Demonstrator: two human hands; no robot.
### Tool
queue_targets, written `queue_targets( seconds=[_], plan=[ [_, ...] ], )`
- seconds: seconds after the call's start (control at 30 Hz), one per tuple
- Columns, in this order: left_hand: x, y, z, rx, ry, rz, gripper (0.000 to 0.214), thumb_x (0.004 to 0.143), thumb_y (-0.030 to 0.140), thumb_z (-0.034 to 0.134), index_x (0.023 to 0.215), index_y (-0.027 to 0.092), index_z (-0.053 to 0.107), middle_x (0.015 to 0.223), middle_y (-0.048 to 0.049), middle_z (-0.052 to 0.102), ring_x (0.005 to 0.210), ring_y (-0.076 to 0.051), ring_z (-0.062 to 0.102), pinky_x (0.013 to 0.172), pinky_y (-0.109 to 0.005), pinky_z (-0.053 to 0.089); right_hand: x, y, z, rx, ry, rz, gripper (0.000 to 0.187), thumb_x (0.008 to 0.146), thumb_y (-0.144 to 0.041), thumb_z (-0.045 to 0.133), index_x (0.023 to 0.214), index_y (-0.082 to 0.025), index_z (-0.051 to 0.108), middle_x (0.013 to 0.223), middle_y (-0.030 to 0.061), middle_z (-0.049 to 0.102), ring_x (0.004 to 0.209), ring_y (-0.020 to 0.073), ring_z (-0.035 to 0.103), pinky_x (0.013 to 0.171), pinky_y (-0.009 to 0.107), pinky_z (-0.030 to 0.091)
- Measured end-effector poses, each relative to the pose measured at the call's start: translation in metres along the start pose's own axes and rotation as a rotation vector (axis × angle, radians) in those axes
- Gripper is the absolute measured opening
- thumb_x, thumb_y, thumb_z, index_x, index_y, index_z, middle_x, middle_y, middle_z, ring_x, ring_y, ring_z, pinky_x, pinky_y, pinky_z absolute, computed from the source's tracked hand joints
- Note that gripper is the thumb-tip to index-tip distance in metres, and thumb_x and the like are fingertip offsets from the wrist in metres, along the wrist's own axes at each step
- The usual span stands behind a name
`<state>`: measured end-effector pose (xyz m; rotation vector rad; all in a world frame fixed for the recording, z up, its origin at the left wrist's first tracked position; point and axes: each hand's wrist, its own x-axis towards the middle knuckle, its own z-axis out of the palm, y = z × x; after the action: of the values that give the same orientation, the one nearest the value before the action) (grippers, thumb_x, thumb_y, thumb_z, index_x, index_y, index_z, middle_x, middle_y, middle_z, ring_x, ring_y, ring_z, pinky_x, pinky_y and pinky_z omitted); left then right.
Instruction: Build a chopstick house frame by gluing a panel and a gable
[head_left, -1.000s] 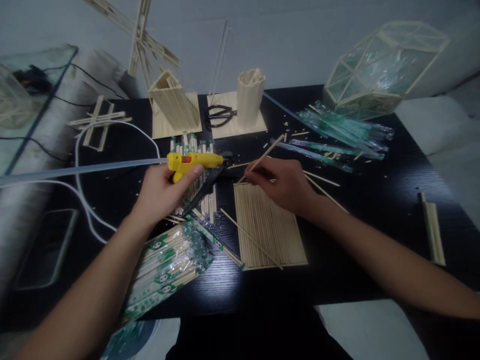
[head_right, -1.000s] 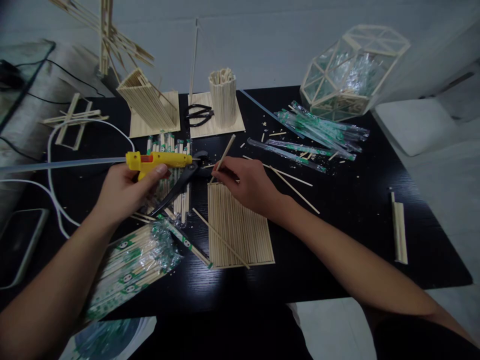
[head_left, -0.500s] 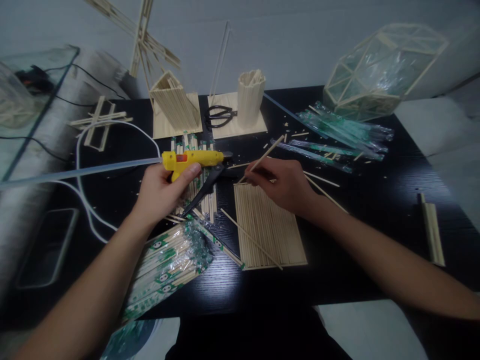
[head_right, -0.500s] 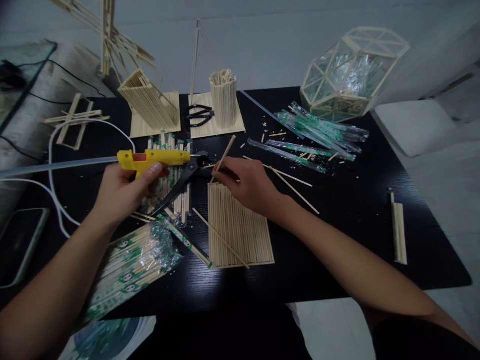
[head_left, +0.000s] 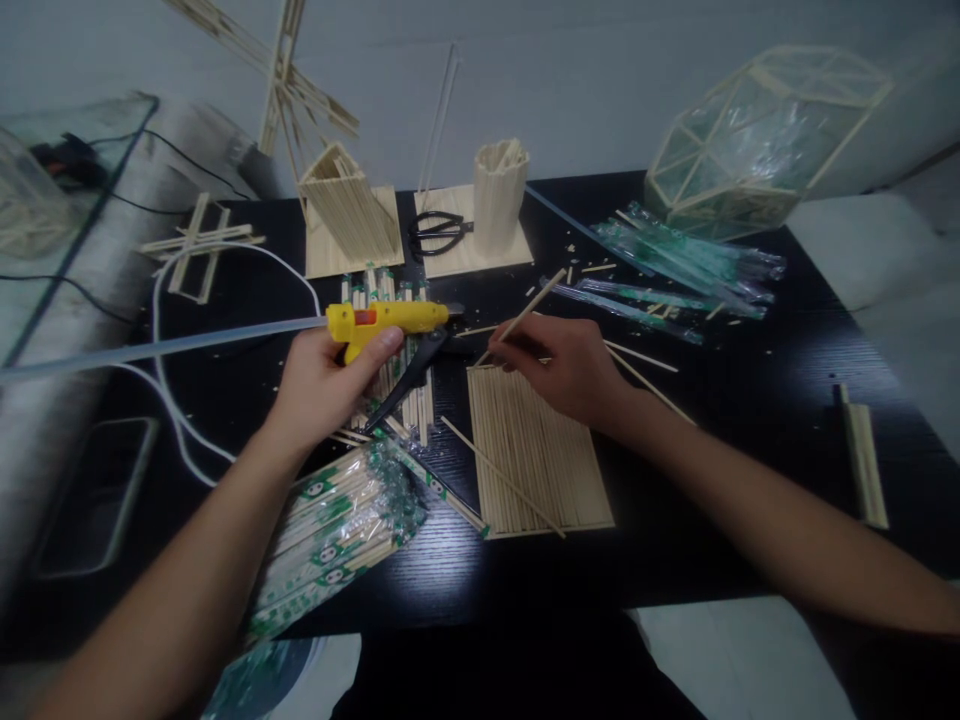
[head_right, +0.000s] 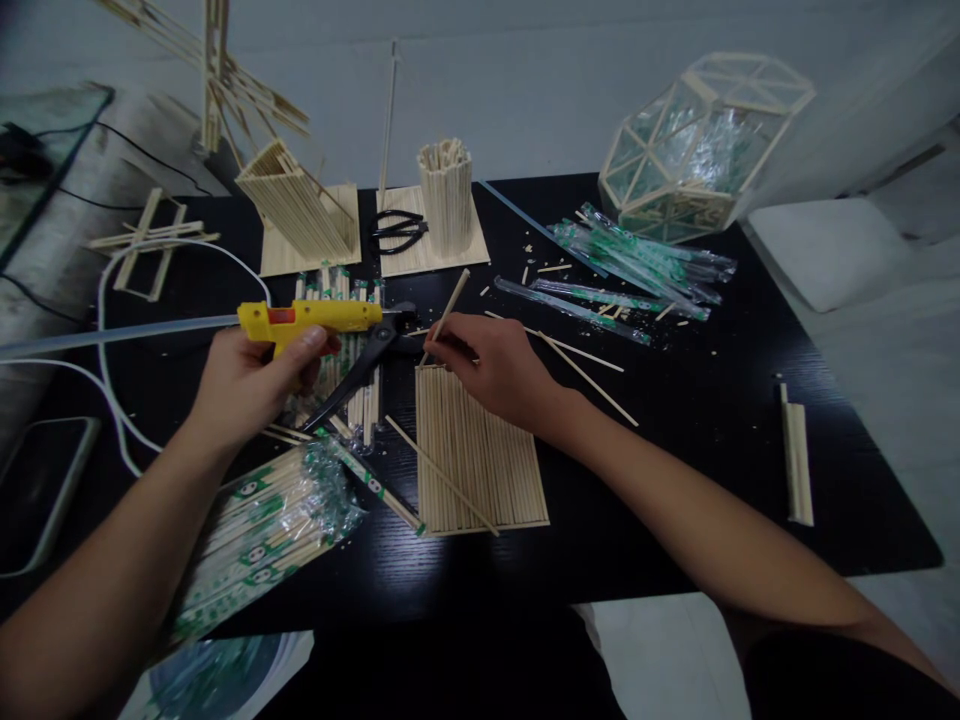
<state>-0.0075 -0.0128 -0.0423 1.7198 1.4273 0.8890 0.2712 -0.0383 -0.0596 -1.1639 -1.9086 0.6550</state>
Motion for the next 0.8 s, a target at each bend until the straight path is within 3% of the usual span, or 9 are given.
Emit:
queue_targets(
  seconds=[0.8],
  plan=[
    [0.0007, 0.0014, 0.0019, -0.009, 0.005, 0.017, 0.040, 0.085, 0.056, 0.073, 0.073, 0.019, 0.070, 0.051, 0.0020, 0.055, 0.044, -0.011, 0.049, 0.044, -0.025, 0.037, 0.0009, -0.0011, -0.0028, -0.052, -0.011, -0.041, 0.009, 0.100, -0.022, 0.067, 0.095, -0.017, 0.073, 0.087, 0.0027, 0.079, 0.074, 0.0150, 0.074, 0.071, 0.026, 0.053]
  ],
)
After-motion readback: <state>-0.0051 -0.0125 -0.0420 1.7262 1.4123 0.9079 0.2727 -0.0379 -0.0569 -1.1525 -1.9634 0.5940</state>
